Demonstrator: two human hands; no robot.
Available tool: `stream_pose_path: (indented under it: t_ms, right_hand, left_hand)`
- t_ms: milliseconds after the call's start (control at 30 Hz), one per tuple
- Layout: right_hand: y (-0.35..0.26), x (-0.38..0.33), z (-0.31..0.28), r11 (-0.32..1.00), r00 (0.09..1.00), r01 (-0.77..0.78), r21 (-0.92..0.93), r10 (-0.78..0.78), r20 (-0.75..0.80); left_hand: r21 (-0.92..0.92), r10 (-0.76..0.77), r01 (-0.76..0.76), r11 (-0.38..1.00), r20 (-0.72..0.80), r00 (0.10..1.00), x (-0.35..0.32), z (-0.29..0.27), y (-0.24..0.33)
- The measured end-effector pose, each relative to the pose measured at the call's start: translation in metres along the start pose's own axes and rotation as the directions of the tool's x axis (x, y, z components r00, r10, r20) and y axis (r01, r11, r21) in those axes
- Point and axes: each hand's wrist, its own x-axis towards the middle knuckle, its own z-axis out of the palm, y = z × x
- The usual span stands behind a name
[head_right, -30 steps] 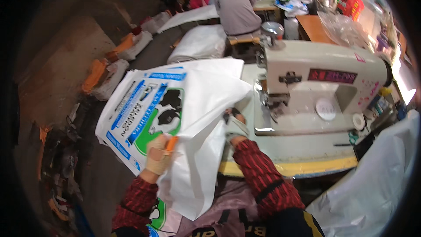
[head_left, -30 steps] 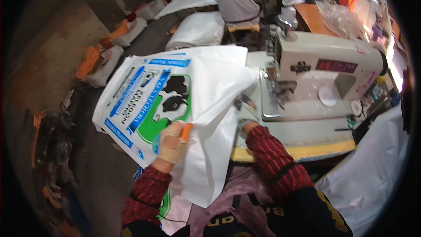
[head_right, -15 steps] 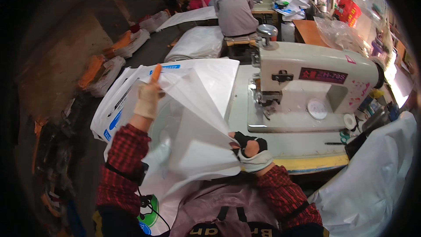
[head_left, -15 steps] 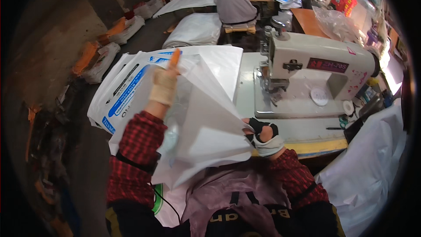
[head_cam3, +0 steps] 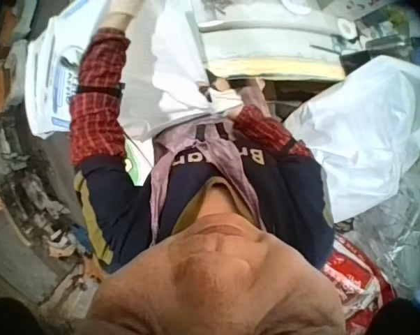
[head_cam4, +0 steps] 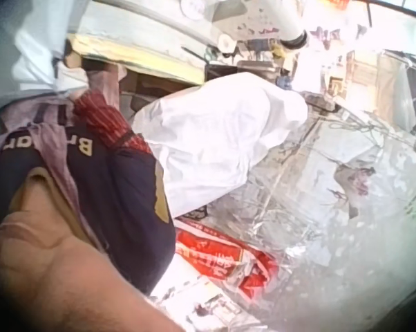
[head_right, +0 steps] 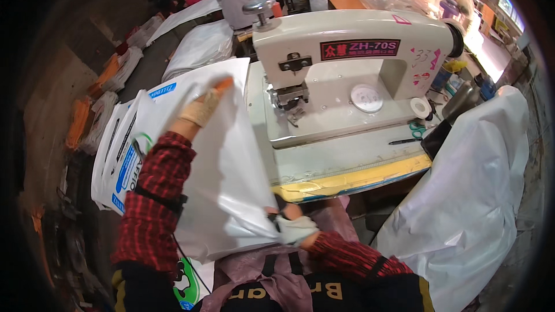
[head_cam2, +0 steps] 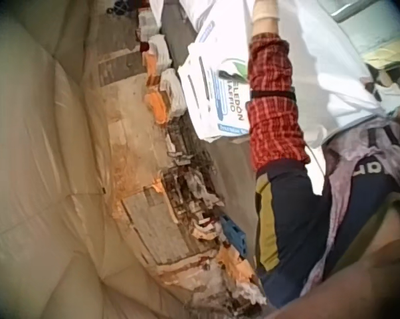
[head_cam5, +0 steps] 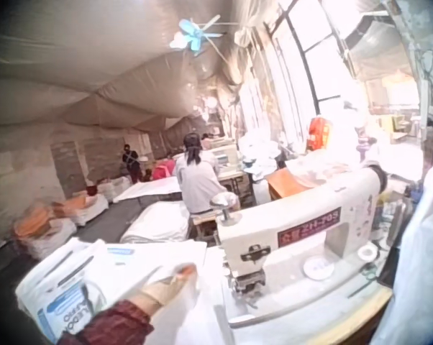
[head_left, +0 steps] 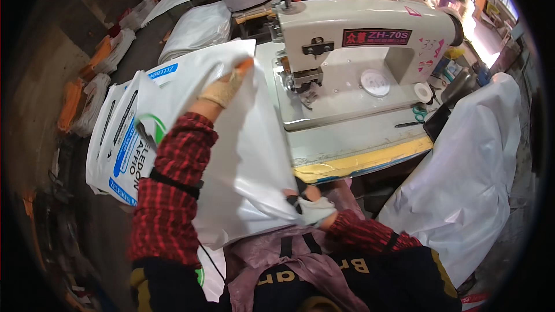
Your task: Sewing the edges of large plastic printed bags using an industrial sewing machine.
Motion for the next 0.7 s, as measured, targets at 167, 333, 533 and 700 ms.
stream_pose_path:
  t_ms: [167,333,533,700]
  right_hand:
    - [0.064,-0.033,0.006,0.949,0.903,0.006,0.315,0.130,-0.410]
    - [0.077,-0.017,-0.001,0.975,0.966,-0.209,0.077,0.218,-0.136]
    - [0.053,0.015,-0.038,0.955,0.957,-0.239,-0.176,0.262,0.121]
    - [0.038,0.074,-0.058,0.956,0.975,-0.174,-0.237,0.202,0.097]
  left_hand:
    - [-0.355,-0.094,0.204,0.912,0.302,0.949,0.003,0.080,0.097]
    - [-0.389,-0.401,0.492,0.779,0.294,0.868,-0.003,0.119,0.119]
    - [0.235,0.293,-0.245,0.940,-0.198,0.935,0.045,0.142,0.040]
    - [0.369,-0.137,-0.211,0.905,0.723,0.678,0.043,0.030,0.116]
